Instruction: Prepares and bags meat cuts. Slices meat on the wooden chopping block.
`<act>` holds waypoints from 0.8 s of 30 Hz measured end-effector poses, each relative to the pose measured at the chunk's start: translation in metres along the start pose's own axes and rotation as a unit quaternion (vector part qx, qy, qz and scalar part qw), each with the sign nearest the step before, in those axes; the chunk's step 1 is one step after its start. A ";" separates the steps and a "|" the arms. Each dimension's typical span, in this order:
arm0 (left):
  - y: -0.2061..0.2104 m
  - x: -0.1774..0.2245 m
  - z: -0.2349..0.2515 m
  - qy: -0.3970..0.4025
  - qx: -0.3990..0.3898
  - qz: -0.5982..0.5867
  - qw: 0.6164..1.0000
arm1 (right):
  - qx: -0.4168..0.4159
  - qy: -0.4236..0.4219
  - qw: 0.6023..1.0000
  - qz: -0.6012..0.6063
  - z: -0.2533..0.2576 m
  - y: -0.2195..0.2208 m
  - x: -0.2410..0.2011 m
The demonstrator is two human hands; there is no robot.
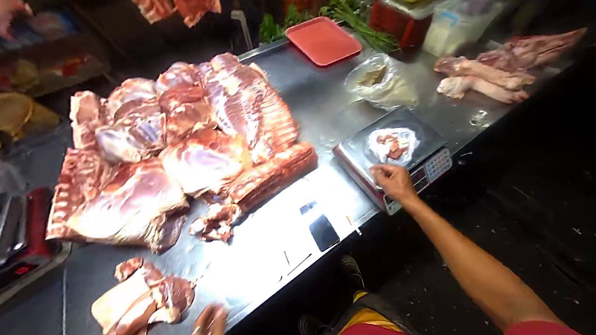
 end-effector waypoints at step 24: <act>0.576 0.111 0.024 -0.063 -0.334 0.001 0.940 | 0.021 -0.072 0.991 0.108 0.165 -0.110 0.126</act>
Point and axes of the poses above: each hand's wrist, its own z-axis towards the middle knuckle, its own y-axis out of the palm, x = y × z, the point moved 10 cm from there along z, towards the middle knuckle, and after that the axes turned 13 degrees about -z, right-handed, at the moved point
